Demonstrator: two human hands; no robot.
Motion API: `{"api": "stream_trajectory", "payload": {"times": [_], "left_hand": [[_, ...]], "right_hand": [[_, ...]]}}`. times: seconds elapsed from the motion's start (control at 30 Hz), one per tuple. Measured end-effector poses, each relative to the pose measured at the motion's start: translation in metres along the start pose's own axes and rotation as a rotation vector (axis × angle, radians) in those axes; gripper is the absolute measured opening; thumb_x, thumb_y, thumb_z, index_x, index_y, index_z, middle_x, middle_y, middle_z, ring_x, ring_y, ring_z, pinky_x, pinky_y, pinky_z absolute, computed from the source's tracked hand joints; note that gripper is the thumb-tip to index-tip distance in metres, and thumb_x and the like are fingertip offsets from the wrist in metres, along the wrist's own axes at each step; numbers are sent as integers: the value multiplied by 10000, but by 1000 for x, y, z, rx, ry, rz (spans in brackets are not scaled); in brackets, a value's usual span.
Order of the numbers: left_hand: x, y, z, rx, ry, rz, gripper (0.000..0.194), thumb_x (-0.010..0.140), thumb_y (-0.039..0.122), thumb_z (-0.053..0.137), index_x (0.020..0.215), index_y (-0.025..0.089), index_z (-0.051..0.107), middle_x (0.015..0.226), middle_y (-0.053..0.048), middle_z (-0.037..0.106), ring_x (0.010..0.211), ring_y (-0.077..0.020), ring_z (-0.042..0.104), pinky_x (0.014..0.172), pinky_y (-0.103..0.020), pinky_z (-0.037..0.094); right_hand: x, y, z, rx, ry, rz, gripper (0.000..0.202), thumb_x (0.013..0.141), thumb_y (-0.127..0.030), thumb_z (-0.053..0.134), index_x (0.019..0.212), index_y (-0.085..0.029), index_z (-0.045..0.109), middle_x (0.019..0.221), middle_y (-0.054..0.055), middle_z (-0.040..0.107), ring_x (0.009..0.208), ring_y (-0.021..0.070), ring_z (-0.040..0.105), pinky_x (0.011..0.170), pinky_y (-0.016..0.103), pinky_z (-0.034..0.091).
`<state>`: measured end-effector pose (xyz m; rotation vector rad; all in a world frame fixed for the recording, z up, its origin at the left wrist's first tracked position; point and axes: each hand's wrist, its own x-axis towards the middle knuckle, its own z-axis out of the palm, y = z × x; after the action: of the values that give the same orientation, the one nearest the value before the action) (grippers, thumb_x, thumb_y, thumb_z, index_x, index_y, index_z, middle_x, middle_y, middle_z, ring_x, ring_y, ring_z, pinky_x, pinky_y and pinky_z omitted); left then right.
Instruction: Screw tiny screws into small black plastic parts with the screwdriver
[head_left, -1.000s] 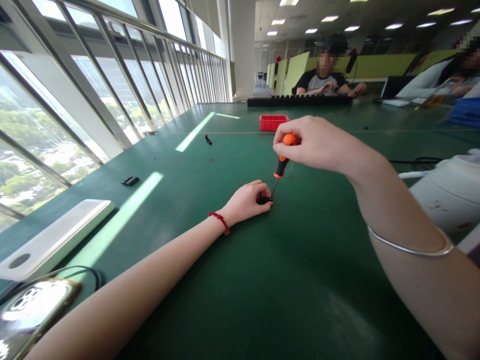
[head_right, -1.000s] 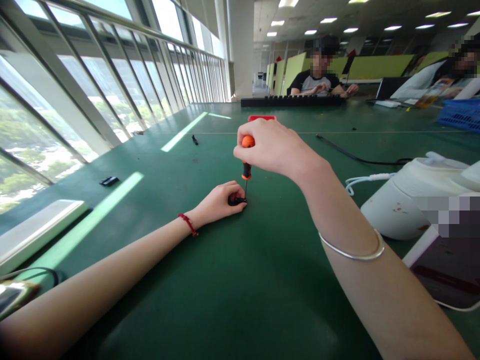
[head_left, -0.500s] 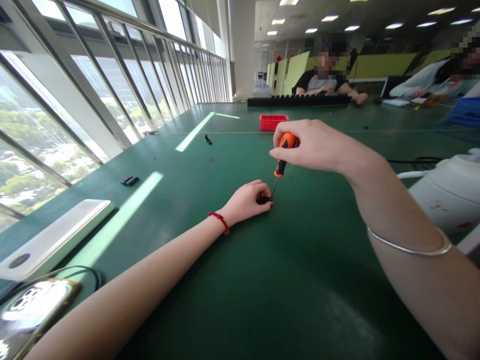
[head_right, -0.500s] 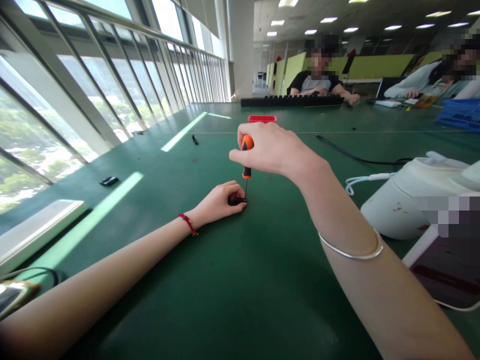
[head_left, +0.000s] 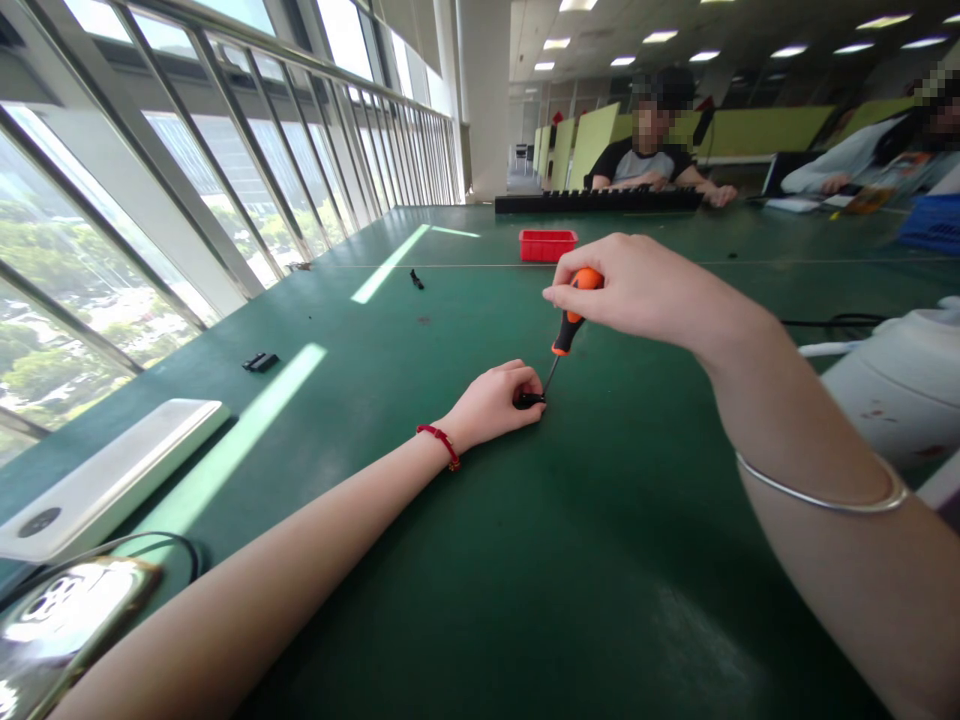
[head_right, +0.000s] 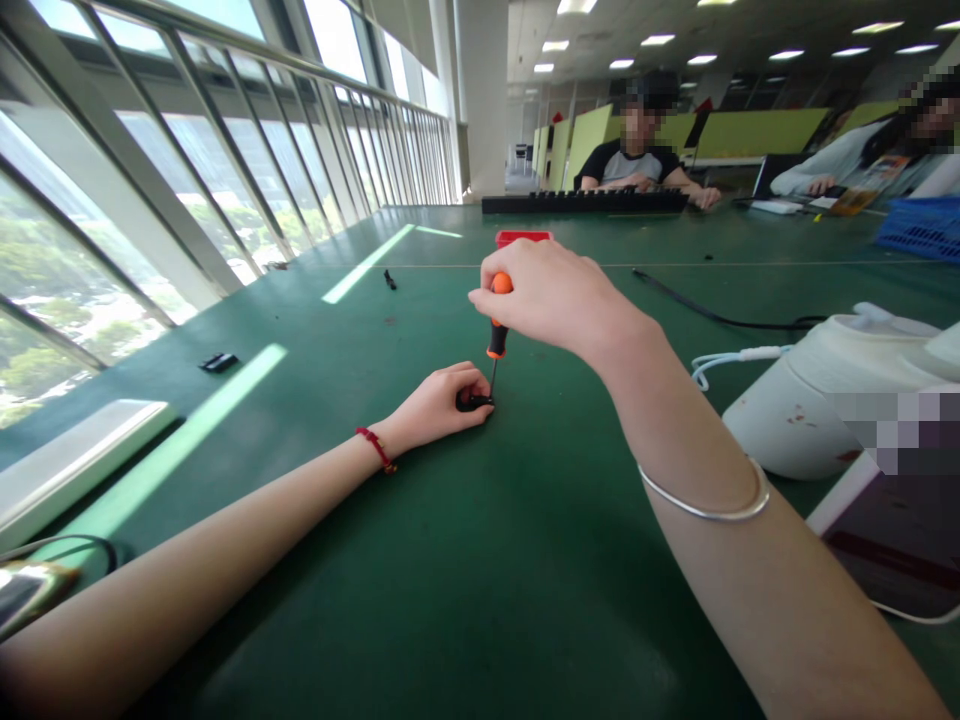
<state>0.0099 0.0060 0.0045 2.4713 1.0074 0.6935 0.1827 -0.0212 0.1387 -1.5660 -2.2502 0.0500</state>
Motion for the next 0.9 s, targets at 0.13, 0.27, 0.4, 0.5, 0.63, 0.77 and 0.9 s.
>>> {"api": "stream_trajectory", "payload": {"times": [0.13,0.27,0.4,0.5,0.63,0.77,0.9], "left_hand": [[0,0,0,2,10,2,84,755,236,612,783,163,581,802,-10,539,675,-122,511,622,-240,416],[-1,1,0,5,14,7,90,765,243,614,783,164,577,807,-12,540,687,-126,515,624,-239,412],[-1,0,0,16,12,23,159,791,317,625,793,165,579,824,-15,546,698,-130,518,630,-245,406],[-1,-2,1,25,12,30,193,802,354,628,801,167,582,828,-14,543,694,-129,517,638,-247,405],[0,-3,1,47,16,37,176,812,342,617,813,169,584,824,-10,531,691,-129,510,642,-248,406],[-1,-1,1,55,11,33,165,816,334,605,816,170,591,835,-12,533,692,-128,519,646,-247,414],[-1,0,0,80,11,26,155,811,325,602,825,171,611,854,-17,544,695,-133,530,661,-255,426]], "right_hand": [[0,0,0,14,2,-8,240,733,-423,607,874,-229,611,730,8,586,617,143,480,565,290,307],[0,-2,0,45,-27,-12,299,783,-505,542,771,-213,604,665,8,555,586,137,472,544,290,301],[-1,-2,0,42,-18,-30,191,752,-406,596,763,-217,614,733,20,592,627,150,506,565,300,319],[-1,-2,0,32,-28,-37,197,718,-390,636,829,-229,613,789,17,610,660,158,519,584,300,330],[-1,-3,0,31,-42,-23,324,765,-536,576,832,-221,609,740,19,595,665,161,510,588,295,319],[0,-3,0,35,-27,-14,250,786,-457,564,804,-214,619,741,17,600,666,155,512,601,293,322],[0,-3,1,33,-25,-37,200,729,-391,623,840,-224,615,774,0,608,658,144,505,606,287,328]]}}
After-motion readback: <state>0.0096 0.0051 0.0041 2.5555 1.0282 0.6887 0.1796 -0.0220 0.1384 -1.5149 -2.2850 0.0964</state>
